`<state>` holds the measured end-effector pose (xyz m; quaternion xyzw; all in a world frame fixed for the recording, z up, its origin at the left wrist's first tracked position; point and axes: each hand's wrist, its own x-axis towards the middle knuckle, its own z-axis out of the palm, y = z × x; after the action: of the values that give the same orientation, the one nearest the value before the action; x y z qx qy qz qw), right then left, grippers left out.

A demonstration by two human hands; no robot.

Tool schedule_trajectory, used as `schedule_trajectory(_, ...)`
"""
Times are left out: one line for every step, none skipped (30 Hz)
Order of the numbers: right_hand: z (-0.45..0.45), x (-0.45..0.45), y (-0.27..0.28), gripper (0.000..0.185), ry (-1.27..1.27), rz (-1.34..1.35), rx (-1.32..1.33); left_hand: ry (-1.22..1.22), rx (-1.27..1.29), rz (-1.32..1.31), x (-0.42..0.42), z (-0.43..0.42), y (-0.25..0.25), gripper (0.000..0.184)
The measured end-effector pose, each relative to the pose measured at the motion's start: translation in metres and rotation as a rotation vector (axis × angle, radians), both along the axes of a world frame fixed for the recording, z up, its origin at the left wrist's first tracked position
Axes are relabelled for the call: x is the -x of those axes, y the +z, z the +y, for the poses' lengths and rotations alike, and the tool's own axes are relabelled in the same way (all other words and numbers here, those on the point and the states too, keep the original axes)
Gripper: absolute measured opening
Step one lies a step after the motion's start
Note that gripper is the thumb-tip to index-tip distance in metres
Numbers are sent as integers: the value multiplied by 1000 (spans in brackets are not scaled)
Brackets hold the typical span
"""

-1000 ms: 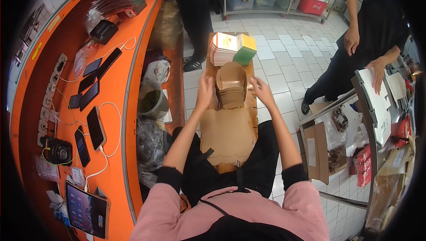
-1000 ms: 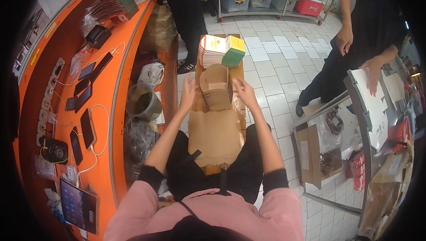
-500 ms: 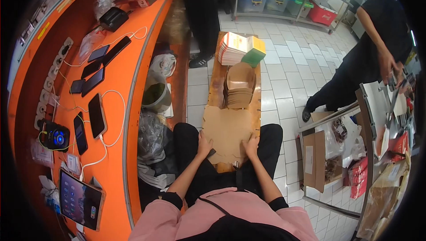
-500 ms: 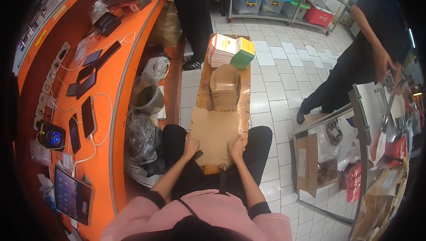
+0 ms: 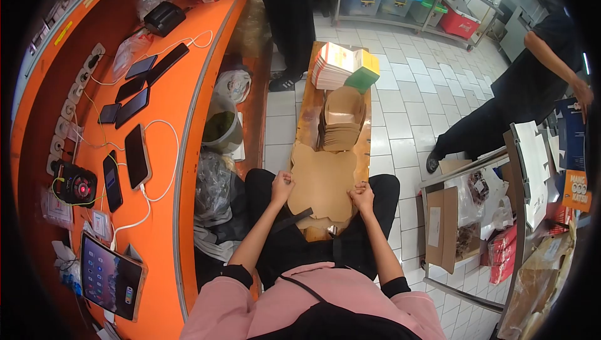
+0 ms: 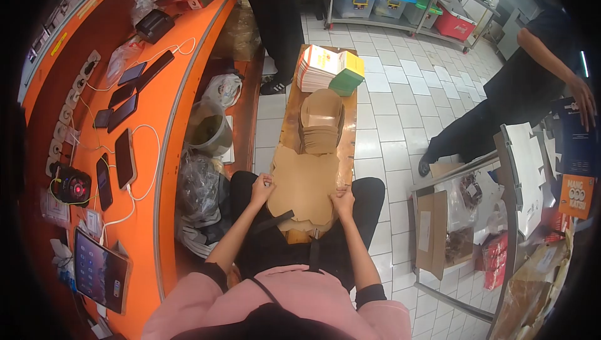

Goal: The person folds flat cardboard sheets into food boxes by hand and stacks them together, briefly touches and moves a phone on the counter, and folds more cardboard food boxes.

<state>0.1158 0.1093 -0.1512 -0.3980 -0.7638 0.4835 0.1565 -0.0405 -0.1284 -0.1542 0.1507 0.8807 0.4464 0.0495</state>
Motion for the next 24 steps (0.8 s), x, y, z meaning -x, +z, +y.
schedule_trajectory(2, -2, 4, 32, 5, -35, -38, -27, 23, -74, 3, 0, 1, 32)
schedule_trajectory(3, -2, 7, 32, 11, -68, -77, -53, 45, -147, 3, 0, 7, 31)
schedule_trajectory(3, -3, 8, 32, 15, -69, -76, -49, 45, -148, 1, -3, 12, 31)
schedule_trajectory(3, -4, 11, 32, 34, -88, -49, -93, 105, -229, 0, -5, 17, 33)
schedule_trajectory(3, -5, 16, 33, 51, -109, -22, -138, 165, -310, -2, -6, 18, 35)
schedule_trajectory(2, -6, 21, 33, 50, -112, -20, -139, 166, -313, -3, -8, 19, 35)
schedule_trajectory(0, -6, 26, 34, 102, -151, -3, -213, 215, -325, -4, -10, 20, 36)
schedule_trajectory(-2, -6, 30, 35, 155, -189, 16, -287, 266, -337, -4, -11, 21, 38)
schedule_trajectory(-4, -7, 29, 35, 154, -190, 20, -288, 270, -338, -2, -10, 32, 38)
schedule_trajectory(-6, -9, 28, 33, 157, -155, -4, -437, 354, -448, 4, -9, 44, 45)
schedule_trajectory(-8, -7, 32, 32, 161, -117, -30, -585, 437, -553, 9, -6, 53, 53)
schedule_trajectory(-7, -6, 39, 32, 164, -109, -32, -581, 437, -546, 10, -4, 48, 53)
schedule_trajectory(-4, -9, 46, 30, 162, -39, -54, -429, 365, -372, 8, -3, 41, 58)
schedule_trajectory(-5, -12, 64, 28, 160, 27, -72, -276, 292, -203, 8, -3, 37, 63)
schedule_trajectory(-7, -15, 99, 22, 188, 94, -17, -321, 222, -146, 15, 1, 47, 66)
schedule_trajectory(-5, -19, 119, 20, 218, 123, 7, -369, 152, -95, 21, 7, 66, 70)
schedule_trajectory(-1, -25, 137, 18, 245, 148, 30, -369, 152, -103, 21, 14, 88, 70)
schedule_trajectory(6, -30, 162, 19, 310, 14, 1, -414, 66, -2, 18, 25, 116, 69)
schedule_trajectory(13, -36, 182, 20, 371, -119, -29, -460, -21, 102, 17, 35, 144, 67)
schedule_trajectory(19, -42, 191, 21, 406, -28, 4, -466, -25, 101, 17, 42, 173, 67)
schedule_trajectory(22, -45, 202, 21, 400, -27, 1, -640, 20, -117, 17, 49, 202, 63)
schedule_trajectory(25, -47, 214, 21, 409, 76, 20, -811, 68, -337, 17, 54, 216, 58)
schedule_trajectory(30, -48, 225, 22, 418, 180, 38, -818, 67, -331, 17, 58, 215, 58)
schedule_trajectory(41, -49, 238, 26, 449, 46, -83, -915, -10, -467, 17, 62, 214, 52)
